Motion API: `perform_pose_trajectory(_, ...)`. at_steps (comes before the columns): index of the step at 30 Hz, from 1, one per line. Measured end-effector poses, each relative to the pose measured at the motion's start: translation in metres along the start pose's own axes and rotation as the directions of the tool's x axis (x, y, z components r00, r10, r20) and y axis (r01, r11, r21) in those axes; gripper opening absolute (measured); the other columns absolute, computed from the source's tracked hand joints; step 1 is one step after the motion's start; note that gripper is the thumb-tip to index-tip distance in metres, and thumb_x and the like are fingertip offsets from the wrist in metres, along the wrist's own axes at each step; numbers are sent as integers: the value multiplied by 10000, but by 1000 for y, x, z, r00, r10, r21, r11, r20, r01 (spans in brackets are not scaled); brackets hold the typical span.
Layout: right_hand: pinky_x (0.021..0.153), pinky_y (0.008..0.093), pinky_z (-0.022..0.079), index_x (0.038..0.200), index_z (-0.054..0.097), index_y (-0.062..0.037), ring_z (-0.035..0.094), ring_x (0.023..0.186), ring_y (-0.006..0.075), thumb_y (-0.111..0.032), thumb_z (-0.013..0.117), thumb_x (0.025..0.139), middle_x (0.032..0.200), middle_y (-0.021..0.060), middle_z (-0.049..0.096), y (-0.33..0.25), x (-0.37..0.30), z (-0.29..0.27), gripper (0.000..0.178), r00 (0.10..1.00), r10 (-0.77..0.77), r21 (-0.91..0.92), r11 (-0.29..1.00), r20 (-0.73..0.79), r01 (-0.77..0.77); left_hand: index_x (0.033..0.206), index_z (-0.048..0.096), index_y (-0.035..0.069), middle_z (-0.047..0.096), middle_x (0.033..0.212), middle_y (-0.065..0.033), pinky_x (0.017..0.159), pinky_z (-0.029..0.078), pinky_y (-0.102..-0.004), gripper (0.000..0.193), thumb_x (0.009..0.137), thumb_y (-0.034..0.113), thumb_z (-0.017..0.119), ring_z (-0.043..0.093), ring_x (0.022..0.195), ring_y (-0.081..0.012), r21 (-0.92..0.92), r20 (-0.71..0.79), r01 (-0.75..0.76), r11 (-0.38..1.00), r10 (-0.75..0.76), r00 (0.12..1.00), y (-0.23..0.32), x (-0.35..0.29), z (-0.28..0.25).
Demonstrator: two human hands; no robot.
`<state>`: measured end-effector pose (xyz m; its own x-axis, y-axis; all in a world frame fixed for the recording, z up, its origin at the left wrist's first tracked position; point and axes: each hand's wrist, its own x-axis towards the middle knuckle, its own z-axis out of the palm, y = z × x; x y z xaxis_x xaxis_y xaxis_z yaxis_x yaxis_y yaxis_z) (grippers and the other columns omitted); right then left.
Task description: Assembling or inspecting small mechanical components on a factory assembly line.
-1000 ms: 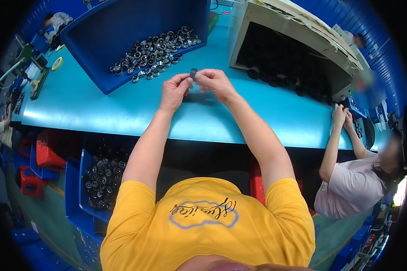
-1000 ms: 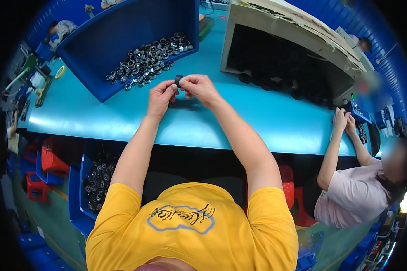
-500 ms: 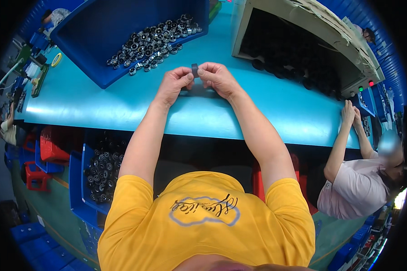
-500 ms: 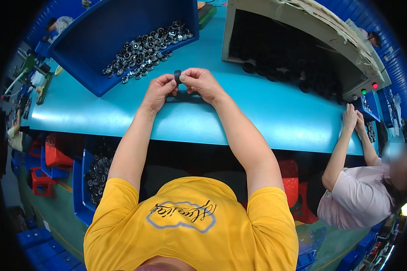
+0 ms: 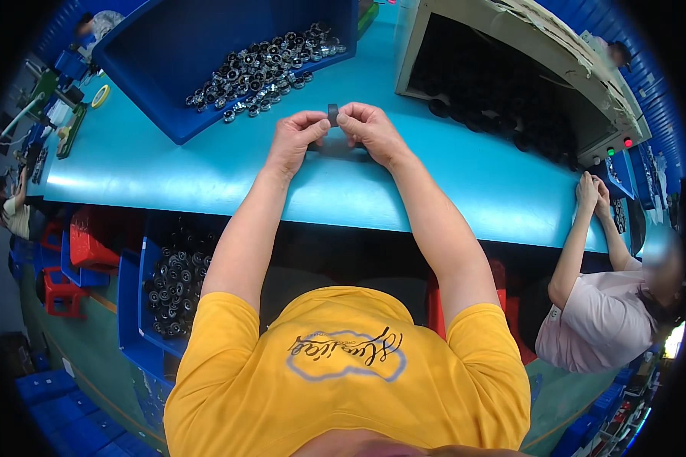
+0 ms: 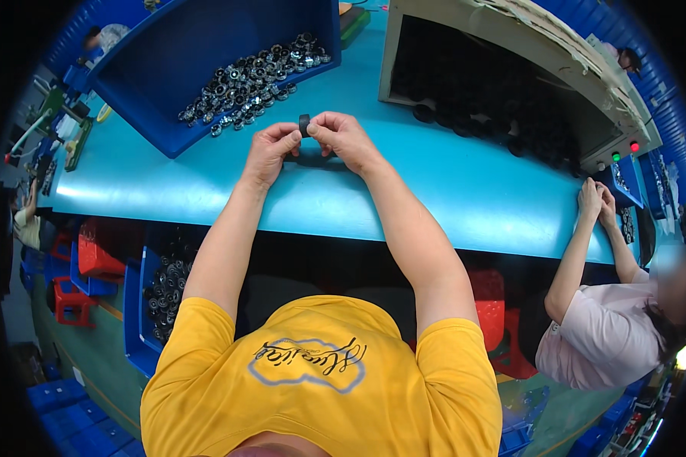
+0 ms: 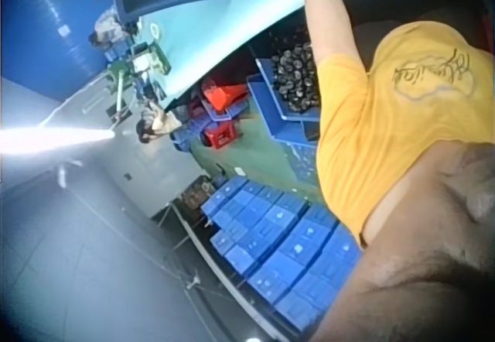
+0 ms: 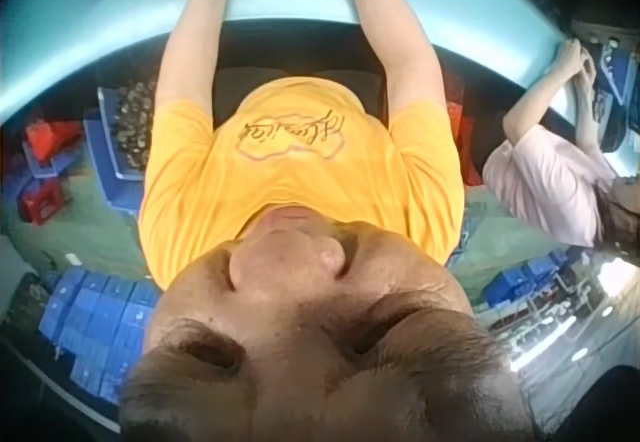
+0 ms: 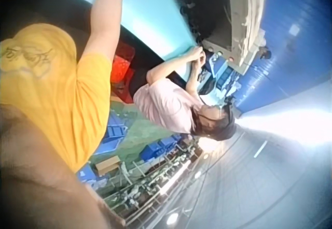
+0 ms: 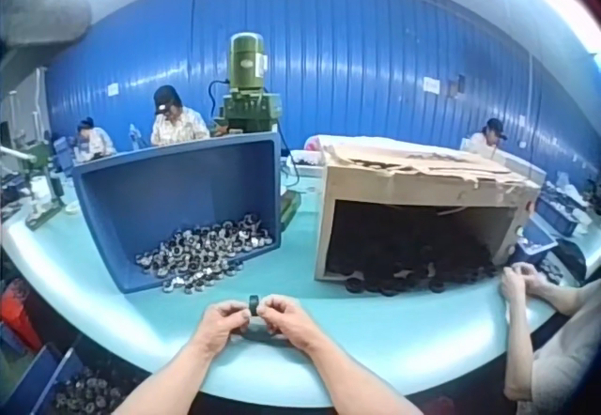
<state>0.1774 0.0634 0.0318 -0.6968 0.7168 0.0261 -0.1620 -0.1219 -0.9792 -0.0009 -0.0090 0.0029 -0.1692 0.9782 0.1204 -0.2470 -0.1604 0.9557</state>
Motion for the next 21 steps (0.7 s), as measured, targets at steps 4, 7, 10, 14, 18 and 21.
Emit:
perform_pose_trajectory(4, 565, 206, 409, 885, 643, -98, 480, 640, 41, -304, 756, 889, 758, -64, 567, 1, 1, 0, 235, 999, -37, -157, 987, -16, 34, 980, 697, 42, 656, 811, 0, 641, 445, -212, 227, 890, 243, 754, 555, 689, -82, -77, 53, 44, 996, -40, 998, -2, 2, -3)
perform_pose_trajectory(7, 535, 215, 421, 877, 648, -83, 506, 654, 45, -228, 758, 869, 756, -40, 588, -3, 0, 10, 183, 997, -58, -224, 974, -53, 45, 1023, 678, 48, 660, 852, -7, 693, 463, -238, 216, 923, 237, 712, 578, 741, -92, -156, 103, 53, 986, -37, 994, -12, 5, -15)
perform_pose_trajectory(10, 542, 231, 441, 874, 651, -67, 522, 662, 60, -171, 786, 817, 779, -22, 596, 1, 1, 14, 179, 985, -159, -280, 951, -69, 134, 1059, 658, 52, 663, 880, -11, 728, 476, -257, 226, 953, 252, 669, 599, 783, -100, -197, 107, 71, 978, -51, 993, -6, 4, -11)
perform_pose_trajectory(14, 589, 255, 465, 894, 659, -58, 535, 667, 90, -126, 817, 744, 835, -6, 592, 10, 7, 16, 229, 918, -393, -431, 838, -52, 334, 1101, 635, 58, 679, 960, -28, 735, 482, -263, 244, 985, 272, 618, 614, 822, -106, -249, 132, 122, 961, -91, 987, -1, 3, -9)
perform_pose_trajectory(18, 605, 268, 469, 918, 666, -65, 541, 665, 104, -128, 797, 763, 856, 2, 593, 2, 1, 18, 212, 905, -425, -559, 756, -24, 340, 1090, 637, 62, 678, 983, -27, 704, 487, -259, 241, 993, 280, 606, 607, 819, -102, -298, 132, 101, 949, -64, 989, -4, 5, -13)
perform_pose_trajectory(21, 607, 245, 460, 963, 665, -64, 530, 673, 80, -138, 781, 799, 868, -7, 602, 0, 0, 10, 214, 953, -304, -437, 855, 12, 278, 1056, 650, 60, 676, 941, -13, 653, 496, -251, 241, 988, 290, 618, 593, 782, -88, -331, 55, 104, 938, -91, 994, 4, 3, -3)
